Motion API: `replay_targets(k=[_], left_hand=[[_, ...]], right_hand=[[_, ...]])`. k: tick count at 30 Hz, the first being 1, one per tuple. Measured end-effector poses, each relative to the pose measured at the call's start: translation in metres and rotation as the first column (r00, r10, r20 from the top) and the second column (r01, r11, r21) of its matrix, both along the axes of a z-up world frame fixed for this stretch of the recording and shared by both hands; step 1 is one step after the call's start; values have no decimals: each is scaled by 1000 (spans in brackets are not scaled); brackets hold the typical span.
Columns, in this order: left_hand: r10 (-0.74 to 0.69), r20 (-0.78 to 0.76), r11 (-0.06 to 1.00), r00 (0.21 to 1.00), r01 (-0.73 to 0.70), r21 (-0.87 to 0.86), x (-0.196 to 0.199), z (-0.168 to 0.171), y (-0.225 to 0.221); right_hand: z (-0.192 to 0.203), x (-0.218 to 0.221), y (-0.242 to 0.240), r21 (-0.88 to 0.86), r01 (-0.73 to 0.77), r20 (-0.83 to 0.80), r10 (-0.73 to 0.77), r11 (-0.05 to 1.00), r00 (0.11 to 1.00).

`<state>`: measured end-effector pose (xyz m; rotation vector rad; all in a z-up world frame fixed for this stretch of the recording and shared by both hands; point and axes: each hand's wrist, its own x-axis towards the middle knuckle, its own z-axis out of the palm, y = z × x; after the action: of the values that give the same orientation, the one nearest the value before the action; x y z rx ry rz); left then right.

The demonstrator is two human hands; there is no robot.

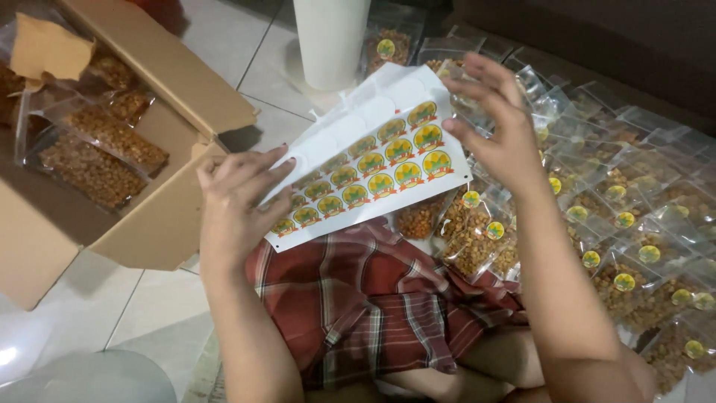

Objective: The person labels clear plastic bags of snacks by peeling small round stickers from a sheet and pressing them onto each bag.

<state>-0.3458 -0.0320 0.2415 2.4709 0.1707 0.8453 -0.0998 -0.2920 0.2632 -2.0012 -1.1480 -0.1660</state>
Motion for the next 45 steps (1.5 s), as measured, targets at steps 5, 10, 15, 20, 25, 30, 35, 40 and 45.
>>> replay_targets(k=[5,10,15,20,25,30,35,40,45], left_hand=[[-50,-28,999,998,50,-13,2,-5,0],[-55,-52,996,997,51,-70,2,-5,-1],[-56,-63,998,996,53,-46,3,-9,1],[0,-76,999,997,-3,-33,0,-2,0],[99,-102,992,990,-106,-65,-10,-13,12],[141,104,968,985,-115,-223,-8,-29,15],[148,416,930,897,17,-367,3,-75,36],[234,504,883,832,35,-469,12,-81,30],[284,480,855,830,7,-518,9,-92,36]], right_hand=[[7,3,5,-67,-52,-68,47,996,997],[-2,9,3,-15,-106,57,107,994,993],[-1,8,0,-6,-154,168,153,988,974],[-13,19,-5,-17,-121,181,122,993,976],[-12,21,-10,68,0,180,-12,998,983],[-6,16,-10,72,-1,154,-10,997,988],[-25,31,-15,193,-86,132,61,977,989],[-40,38,-19,199,-110,234,62,974,970],[-34,35,-14,201,-153,376,68,968,924]])
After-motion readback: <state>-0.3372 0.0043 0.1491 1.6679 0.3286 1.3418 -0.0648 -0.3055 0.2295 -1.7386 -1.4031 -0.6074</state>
